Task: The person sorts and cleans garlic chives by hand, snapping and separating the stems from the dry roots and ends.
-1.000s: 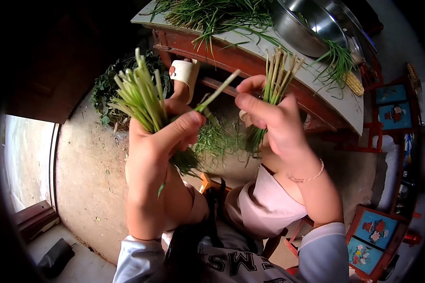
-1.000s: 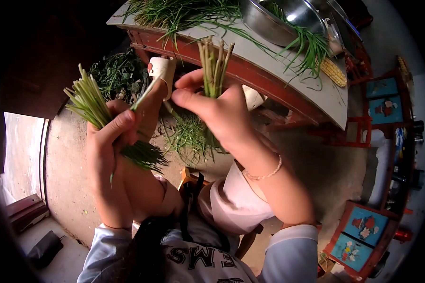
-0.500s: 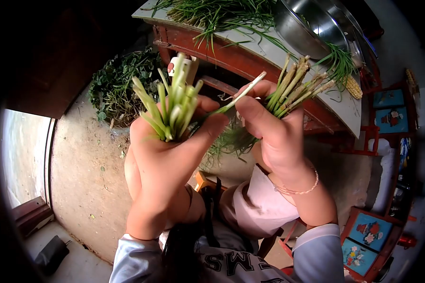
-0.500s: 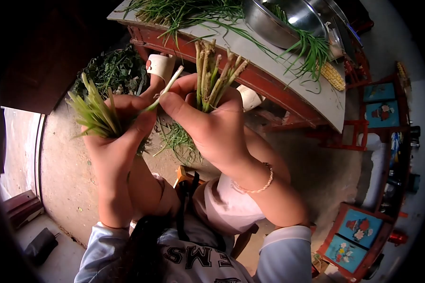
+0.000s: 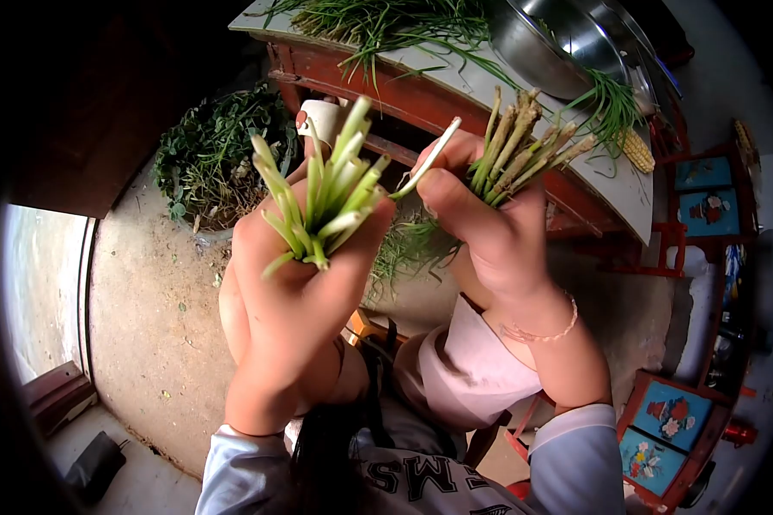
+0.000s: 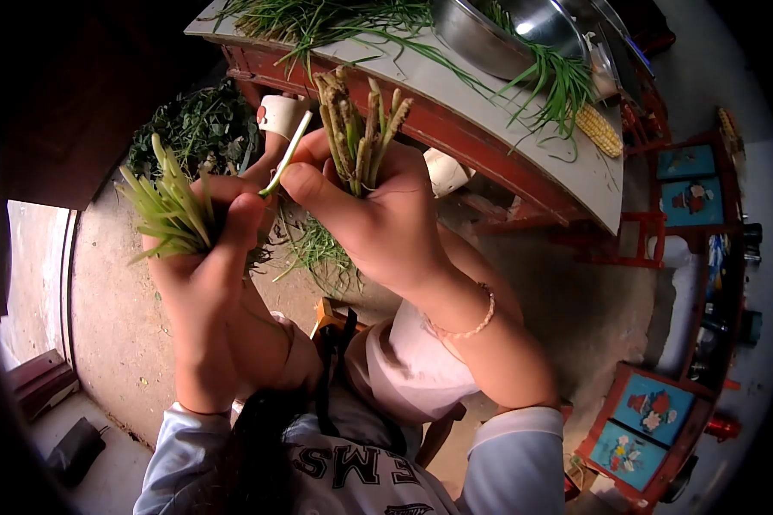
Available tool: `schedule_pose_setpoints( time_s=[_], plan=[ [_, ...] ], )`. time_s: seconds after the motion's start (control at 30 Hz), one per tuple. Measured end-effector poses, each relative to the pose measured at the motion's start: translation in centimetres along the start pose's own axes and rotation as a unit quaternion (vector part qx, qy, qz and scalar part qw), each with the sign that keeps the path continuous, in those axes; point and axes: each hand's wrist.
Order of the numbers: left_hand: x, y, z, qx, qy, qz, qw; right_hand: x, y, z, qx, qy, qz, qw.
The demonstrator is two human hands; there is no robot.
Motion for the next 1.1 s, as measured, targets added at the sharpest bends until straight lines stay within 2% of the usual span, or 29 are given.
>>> schedule_pose_setpoints(
  time_s=[0.03,0.1,0.17,0.3,0.4,0.53,0.63,0.7,0.8,0.93,1.0,1.1],
  plan=[
    [0.3,0.0,0.0,-0.009,0.018,-0.030,0.999,-0.1,0.0,-0.1,-0.006,-0.007,0.009,1.000],
    [0.2,-0.1,0.4,0.007,0.054,-0.019,0.998,0.2,0.0,-0.1,-0.007,0.002,-0.003,1.000],
    [0.4,0.0,0.3,-0.005,0.075,-0.065,0.995,0.4,0.0,-0.1,-0.008,0.012,-0.015,1.000],
    [0.7,-0.4,0.4,-0.009,0.116,-0.075,0.990,0.4,-0.1,0.1,-0.012,0.009,-0.054,0.998],
    [0.5,-0.7,0.2,-0.019,0.125,-0.080,0.989,0.2,-0.1,0.2,0.021,0.050,-0.023,0.998],
    [0.7,-0.7,0.0,-0.025,0.155,-0.097,0.983,0.3,-0.3,-0.2,0.084,0.027,-0.005,0.996],
    [0.5,-0.7,0.1,-0.006,0.122,-0.081,0.989,0.5,-0.4,-0.8,0.096,0.011,0.009,0.995],
    [0.8,-0.8,-0.2,-0.003,0.121,-0.123,0.985,0.7,-0.6,-1.0,0.124,0.025,-0.002,0.992],
    [0.5,-0.9,-0.2,0.016,0.129,-0.121,0.984,1.1,-1.0,-1.6,0.170,0.025,0.011,0.985],
    [0.7,-0.9,-1.0,0.001,0.195,-0.136,0.971,1.8,-1.2,-2.9,0.167,0.025,0.033,0.985],
    [0.8,-1.0,-0.9,0.001,0.205,-0.142,0.969,2.1,-1.2,-3.3,0.160,0.086,0.126,0.975],
    [0.8,-1.1,-0.8,-0.012,0.206,-0.154,0.966,1.7,-1.1,-2.8,0.151,0.113,0.126,0.974]
  ],
)
Point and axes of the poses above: each hand's wrist, its own y-axis away from the middle knuckle, its own z-axis out of the palm, x = y × z, and after that the axes turned 11 degrees about -x, right-handed
